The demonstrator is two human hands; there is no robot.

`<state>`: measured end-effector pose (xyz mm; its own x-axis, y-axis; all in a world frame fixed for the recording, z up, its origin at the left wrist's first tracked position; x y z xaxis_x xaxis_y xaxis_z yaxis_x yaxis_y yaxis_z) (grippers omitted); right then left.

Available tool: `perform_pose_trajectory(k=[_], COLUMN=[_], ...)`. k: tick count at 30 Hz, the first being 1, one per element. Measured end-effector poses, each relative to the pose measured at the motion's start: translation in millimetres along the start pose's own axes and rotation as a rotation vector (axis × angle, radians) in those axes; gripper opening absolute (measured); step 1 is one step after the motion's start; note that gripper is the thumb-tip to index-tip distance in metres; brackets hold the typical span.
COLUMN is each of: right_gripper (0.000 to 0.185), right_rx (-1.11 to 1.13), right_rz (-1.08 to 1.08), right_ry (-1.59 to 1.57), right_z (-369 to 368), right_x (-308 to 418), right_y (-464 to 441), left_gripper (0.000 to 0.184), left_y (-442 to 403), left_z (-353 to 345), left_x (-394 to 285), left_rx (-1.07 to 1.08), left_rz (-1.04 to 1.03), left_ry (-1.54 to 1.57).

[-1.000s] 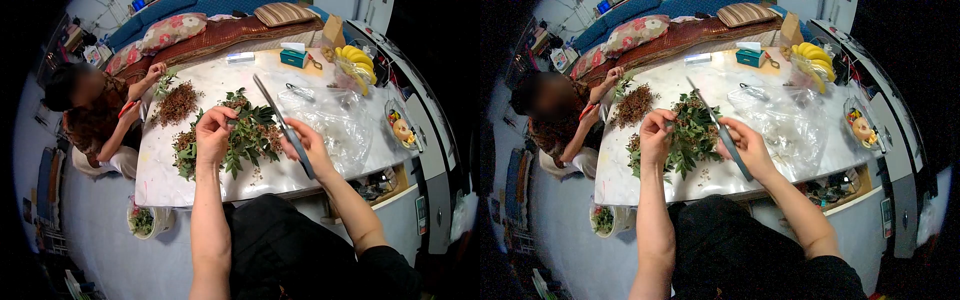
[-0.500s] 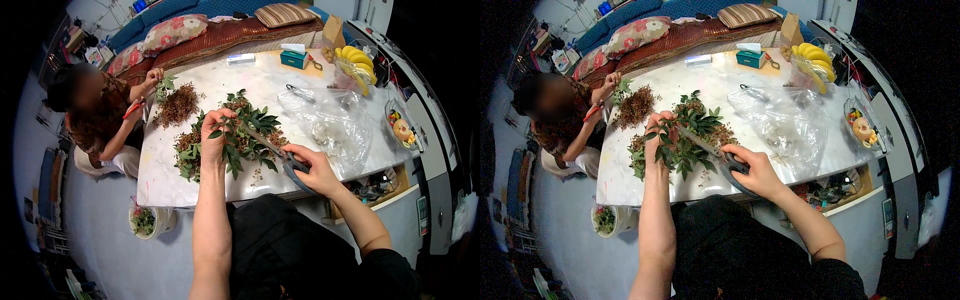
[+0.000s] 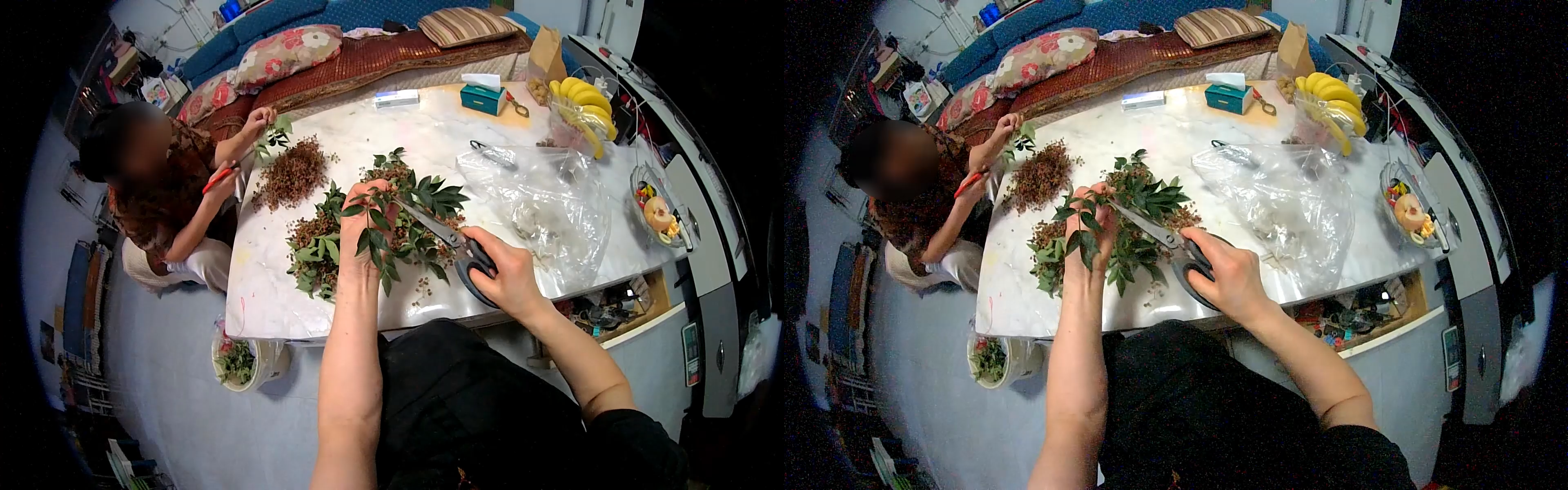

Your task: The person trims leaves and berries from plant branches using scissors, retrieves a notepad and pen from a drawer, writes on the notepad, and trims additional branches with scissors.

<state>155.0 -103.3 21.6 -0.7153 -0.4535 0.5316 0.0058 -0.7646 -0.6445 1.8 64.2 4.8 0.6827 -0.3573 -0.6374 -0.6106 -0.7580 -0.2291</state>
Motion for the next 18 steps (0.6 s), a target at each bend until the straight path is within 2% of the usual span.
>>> perform_pose_trajectory(k=[2, 5, 11, 14, 18], right_gripper=[0.048, 0.048, 0.049, 0.049, 0.049], right_rx=[-0.006, -0.016, -0.039, -0.076, -0.074], right_rz=[0.02, 0.034, 0.056, 0.091, 0.108], right_ry=[0.025, 0.026, 0.021, 0.014, 0.055], right_z=[1, 1, -3, -4, -2], right_x=[1, -1, -6, -7, -5], right_y=[0, 2, 4, 4, 2], left_gripper=[0.021, 0.02, 0.017, 0.018, 0.019], left_y=[-2, 2, -2, 3, 5], left_z=[8, 0, 3, -5, -5], left_x=[3, 3, 7, 10, 9], left_rx=[-0.023, -0.129, -0.044, -0.04, -0.112], left_rz=[-0.012, 0.006, -0.011, -0.031, 0.0], left_ry=[-0.023, -0.038, -0.019, 0.107, 0.053])
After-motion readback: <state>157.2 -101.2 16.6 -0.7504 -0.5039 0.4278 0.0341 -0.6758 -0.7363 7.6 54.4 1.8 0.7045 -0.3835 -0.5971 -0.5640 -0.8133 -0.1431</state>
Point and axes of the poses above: each hand's wrist, its own y-axis away from the middle knuckle, its own z-axis out of the back of the hand, x = y × z, the point moved 5 cm from there along -y, towards the middle knuckle, and after that the axes turned 12 degrees about z, right-handed, at the moved point
